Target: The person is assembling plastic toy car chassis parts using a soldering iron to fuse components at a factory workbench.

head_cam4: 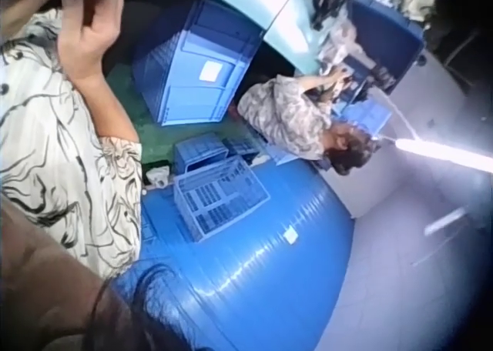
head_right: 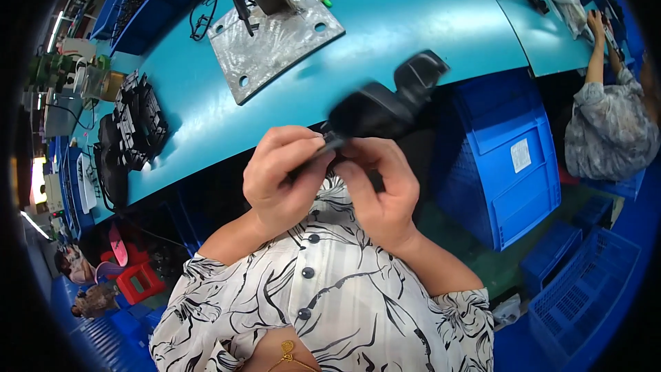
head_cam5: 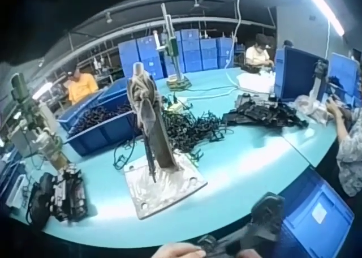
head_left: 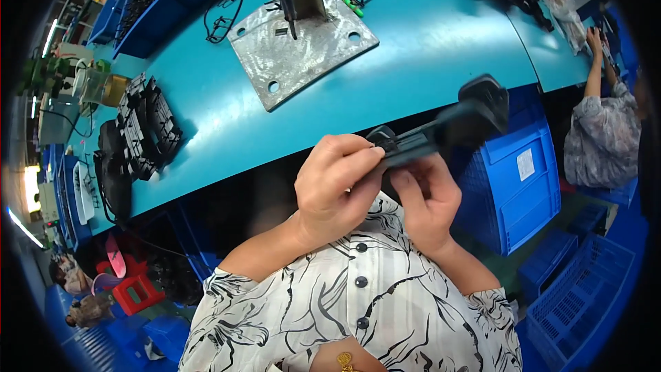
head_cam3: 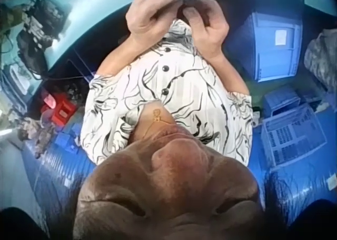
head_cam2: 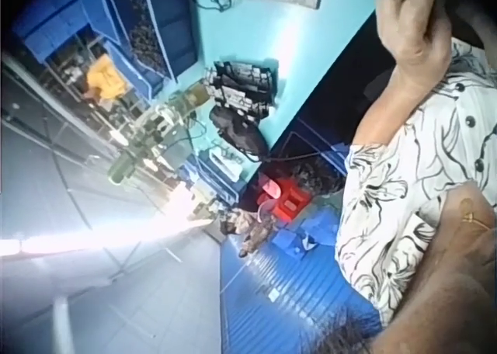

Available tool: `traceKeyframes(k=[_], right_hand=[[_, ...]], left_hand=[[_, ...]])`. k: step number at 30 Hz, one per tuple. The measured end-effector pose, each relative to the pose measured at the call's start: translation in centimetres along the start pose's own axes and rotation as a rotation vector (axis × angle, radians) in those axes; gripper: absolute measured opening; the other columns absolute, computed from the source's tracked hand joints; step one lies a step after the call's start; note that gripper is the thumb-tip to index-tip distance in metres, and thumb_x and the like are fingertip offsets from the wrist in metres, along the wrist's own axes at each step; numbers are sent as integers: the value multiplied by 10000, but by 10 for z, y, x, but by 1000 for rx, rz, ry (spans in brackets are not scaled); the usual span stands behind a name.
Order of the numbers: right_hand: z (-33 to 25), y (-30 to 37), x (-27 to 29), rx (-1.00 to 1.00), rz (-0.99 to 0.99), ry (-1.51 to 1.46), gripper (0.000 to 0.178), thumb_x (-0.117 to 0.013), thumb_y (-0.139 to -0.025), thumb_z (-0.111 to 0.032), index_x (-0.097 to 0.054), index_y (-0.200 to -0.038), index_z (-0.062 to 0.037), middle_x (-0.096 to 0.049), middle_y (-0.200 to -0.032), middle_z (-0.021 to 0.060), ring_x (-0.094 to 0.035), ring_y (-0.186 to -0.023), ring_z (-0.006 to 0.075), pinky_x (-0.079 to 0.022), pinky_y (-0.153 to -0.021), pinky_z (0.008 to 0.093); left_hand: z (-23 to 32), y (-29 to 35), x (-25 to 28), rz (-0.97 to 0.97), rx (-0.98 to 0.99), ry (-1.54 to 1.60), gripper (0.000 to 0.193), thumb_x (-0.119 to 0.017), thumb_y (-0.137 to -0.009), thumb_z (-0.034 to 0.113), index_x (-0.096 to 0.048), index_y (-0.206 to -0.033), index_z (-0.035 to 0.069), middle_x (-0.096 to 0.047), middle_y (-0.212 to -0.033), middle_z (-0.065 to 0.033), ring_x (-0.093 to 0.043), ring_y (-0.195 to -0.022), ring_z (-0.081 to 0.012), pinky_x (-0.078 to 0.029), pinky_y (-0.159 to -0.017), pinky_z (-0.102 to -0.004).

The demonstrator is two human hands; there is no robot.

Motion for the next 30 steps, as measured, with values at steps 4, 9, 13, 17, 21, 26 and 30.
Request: traceKeyframes(k=[4, 9, 13, 17, 21, 26, 30], right_hand=[[0, 1, -6, 159, -80, -46, 219, -660, -856, -162, -601, -956, 24, -624, -924, 63, -580, -794, 96, -470, -713, 239], [1, -10, -4, -131, 25, -333, 170, -558, -902, -147, -607, -876, 13, -613, -839, 29, -551, -775, 71, -437, -686, 220], [11, -10, -4, -278, -19, -429, 155, -557, -888, -111, -626, -780, -24, -620, -818, 21, -557, -746, 67, -423, -661, 213], [12, -11, -11, -354, -6, -548, 139, -554, -888, -110, -636, -854, -3, -644, -880, 51, -588, -789, 98, -450, -704, 245], [16, -15, -14, -372, -57, -604, 167, -532, -899, -113, -634, -923, 17, -650, -961, 82, -606, -864, 127, -469, -774, 277], [8, -28, -24, -476, -184, -683, 230, -497, -912, -113, -588, -1046, 50, -630, -1064, 120, -606, -981, 189, -461, -893, 346], [8, -38, -34, -467, -201, -672, 252, -501, -911, -116, -566, -1085, 54, -621, -1087, 124, -597, -1011, 198, -456, -912, 358]], left_hand=[[2, -1, -4, -129, -256, -276, 366, -728, -626, 47, -632, -976, 3, -576, -909, -150, -556, -727, -286, -448, -617, -345], [-2, -14, 5, -268, -91, -39, 435, -792, -620, 136, -629, -1001, 7, -585, -972, -137, -555, -842, -268, -442, -708, -342], [-26, -9, 17, -59, 343, 252, 325, -698, -733, -26, -603, -1043, 0, -579, -979, -91, -521, -831, -137, -427, -720, -256], [-36, -9, 26, -191, 523, 40, 188, -629, -844, 49, -610, -1020, -13, -588, -962, -55, -525, -823, -98, -425, -723, -221], [-46, 2, 24, -151, 1044, 808, 185, -617, -890, 127, -637, -995, -24, -641, -884, -33, -580, -761, -67, -489, -686, -220], [-57, 8, 29, -92, 1027, 887, 181, -613, -895, 130, -642, -983, -27, -652, -855, -33, -590, -744, -61, -498, -681, -213], [-59, 4, 36, -34, 1053, 869, 178, -613, -896, 141, -643, -964, -21, -654, -843, -32, -591, -737, -64, -493, -667, -208]])
Point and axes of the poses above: each hand's wrist, its own y-axis away from the middle knuckle, its own x-axis out of the back of the hand, z = x × y, the point moved 3 cm from there along -y, towards the middle knuckle
